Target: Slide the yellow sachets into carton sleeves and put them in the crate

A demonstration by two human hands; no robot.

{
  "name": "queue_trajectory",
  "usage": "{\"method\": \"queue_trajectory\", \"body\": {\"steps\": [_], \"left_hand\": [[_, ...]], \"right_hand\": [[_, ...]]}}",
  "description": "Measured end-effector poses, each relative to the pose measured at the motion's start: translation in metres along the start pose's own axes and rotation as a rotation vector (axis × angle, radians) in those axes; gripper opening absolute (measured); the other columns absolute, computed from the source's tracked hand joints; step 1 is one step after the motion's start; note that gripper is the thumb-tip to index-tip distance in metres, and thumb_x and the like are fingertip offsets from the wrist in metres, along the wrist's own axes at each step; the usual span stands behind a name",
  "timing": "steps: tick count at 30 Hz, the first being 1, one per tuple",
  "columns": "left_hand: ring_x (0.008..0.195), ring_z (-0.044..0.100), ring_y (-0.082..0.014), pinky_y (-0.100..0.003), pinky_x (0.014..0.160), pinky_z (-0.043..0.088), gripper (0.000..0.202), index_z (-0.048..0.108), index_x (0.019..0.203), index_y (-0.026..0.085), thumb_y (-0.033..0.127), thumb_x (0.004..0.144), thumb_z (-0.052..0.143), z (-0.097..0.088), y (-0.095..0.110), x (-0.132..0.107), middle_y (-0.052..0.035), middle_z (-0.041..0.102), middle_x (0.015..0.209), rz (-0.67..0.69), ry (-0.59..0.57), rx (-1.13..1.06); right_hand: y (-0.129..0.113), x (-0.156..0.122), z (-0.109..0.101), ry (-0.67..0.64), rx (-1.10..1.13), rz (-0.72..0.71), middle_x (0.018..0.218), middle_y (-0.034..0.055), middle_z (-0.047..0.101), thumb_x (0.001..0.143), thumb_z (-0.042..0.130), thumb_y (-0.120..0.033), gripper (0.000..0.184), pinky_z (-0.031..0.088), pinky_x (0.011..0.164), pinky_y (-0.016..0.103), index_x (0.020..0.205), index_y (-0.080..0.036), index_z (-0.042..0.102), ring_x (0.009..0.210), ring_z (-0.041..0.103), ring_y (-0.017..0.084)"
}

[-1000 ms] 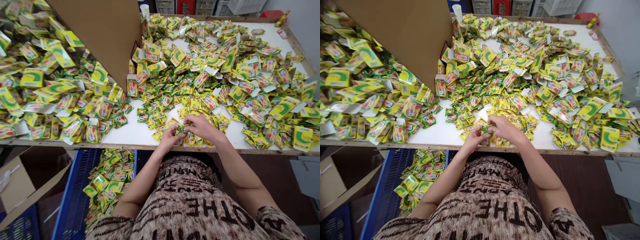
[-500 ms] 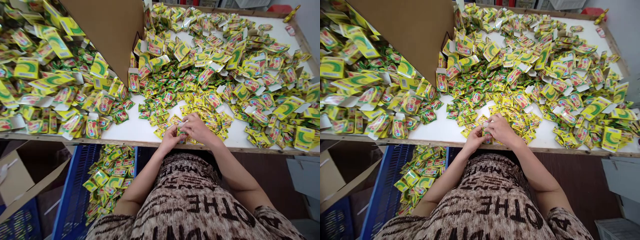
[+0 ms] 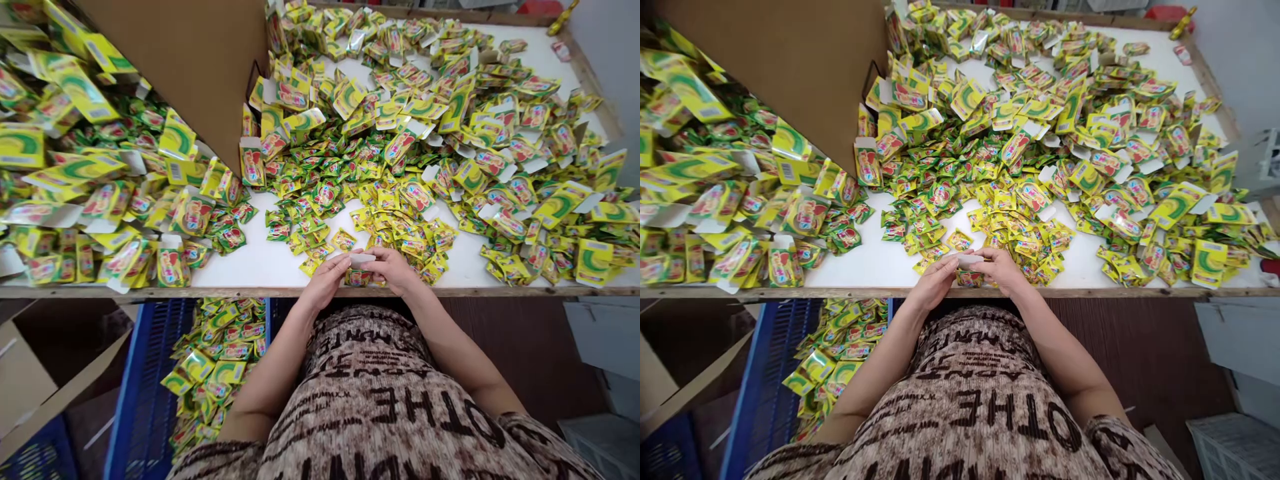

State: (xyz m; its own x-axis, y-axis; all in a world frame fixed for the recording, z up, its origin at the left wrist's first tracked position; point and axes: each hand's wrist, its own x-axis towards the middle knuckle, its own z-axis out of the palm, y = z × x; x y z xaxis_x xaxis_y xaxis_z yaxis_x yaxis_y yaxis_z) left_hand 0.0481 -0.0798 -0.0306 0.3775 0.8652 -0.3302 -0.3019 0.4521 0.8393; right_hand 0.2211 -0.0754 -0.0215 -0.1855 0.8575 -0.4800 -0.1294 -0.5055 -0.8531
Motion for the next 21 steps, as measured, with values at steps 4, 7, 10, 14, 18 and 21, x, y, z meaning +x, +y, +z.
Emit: {"method": "queue_trajectory", "body": {"steps": [4,7,10,14,18,21], "left_hand": [[0.101,0.067,-0.0191,-0.032,0.099,0.049,0.034,0.075,0.104,0.023,0.034,0.072,0.079,-0.007,0.008,0.004,-0.0048,0.075,0.106,0.070,0.074,0.107],[0.091,0.068,-0.0178,-0.032,0.089,0.053,0.030,0.077,0.097,0.022,0.031,0.069,0.081,-0.010,0.005,0.007,-0.0044,0.076,0.098,0.112,0.186,0.121],[0.092,0.069,-0.0194,-0.032,0.086,0.055,0.027,0.078,0.093,0.023,0.032,0.068,0.081,-0.011,-0.002,0.010,-0.0051,0.077,0.098,0.165,0.295,0.154],[0.092,0.068,-0.0193,-0.032,0.088,0.054,0.021,0.079,0.094,0.024,0.034,0.075,0.077,-0.007,-0.007,0.011,-0.0048,0.076,0.098,0.237,0.336,0.221],[0.089,0.068,-0.0177,-0.030,0.086,0.053,0.017,0.078,0.093,0.023,0.033,0.079,0.074,-0.009,-0.003,0.013,-0.0051,0.075,0.095,0.356,0.258,0.351],[0.084,0.067,-0.0174,-0.031,0.083,0.053,0.011,0.077,0.083,0.022,0.032,0.079,0.076,-0.016,-0.003,0.014,-0.0055,0.073,0.086,0.496,0.209,0.508]], "right_hand": [[0.000,0.004,0.008,0.066,-0.043,-0.130,0.070,-0.0010,0.066,0.063,0.080,-0.032,0.030,0.027,0.038,0.020,0.091,-0.022,0.080,0.045,0.040,0.006],[0.000,0.004,0.007,0.061,-0.121,-0.280,0.087,0.0026,0.071,0.074,0.073,-0.042,0.027,0.037,0.040,0.022,0.095,-0.025,0.080,0.046,0.046,0.006],[0.000,0.004,0.005,0.079,-0.134,-0.295,0.087,0.0034,0.073,0.076,0.073,-0.047,0.027,0.044,0.044,0.025,0.089,-0.025,0.080,0.047,0.052,0.008],[0.001,0.007,0.008,0.132,-0.133,-0.259,0.058,-0.0005,0.066,0.067,0.082,-0.043,0.027,0.043,0.042,0.026,0.085,-0.023,0.079,0.042,0.053,0.011],[0.002,0.008,0.010,0.129,-0.138,-0.328,0.069,0.0016,0.069,0.070,0.081,-0.042,0.023,0.045,0.043,0.028,0.082,-0.023,0.079,0.043,0.054,0.011],[0.008,0.009,0.007,0.092,-0.136,-0.388,0.085,0.0036,0.071,0.072,0.080,-0.042,0.021,0.052,0.047,0.030,0.084,-0.024,0.080,0.050,0.059,0.012]]}}
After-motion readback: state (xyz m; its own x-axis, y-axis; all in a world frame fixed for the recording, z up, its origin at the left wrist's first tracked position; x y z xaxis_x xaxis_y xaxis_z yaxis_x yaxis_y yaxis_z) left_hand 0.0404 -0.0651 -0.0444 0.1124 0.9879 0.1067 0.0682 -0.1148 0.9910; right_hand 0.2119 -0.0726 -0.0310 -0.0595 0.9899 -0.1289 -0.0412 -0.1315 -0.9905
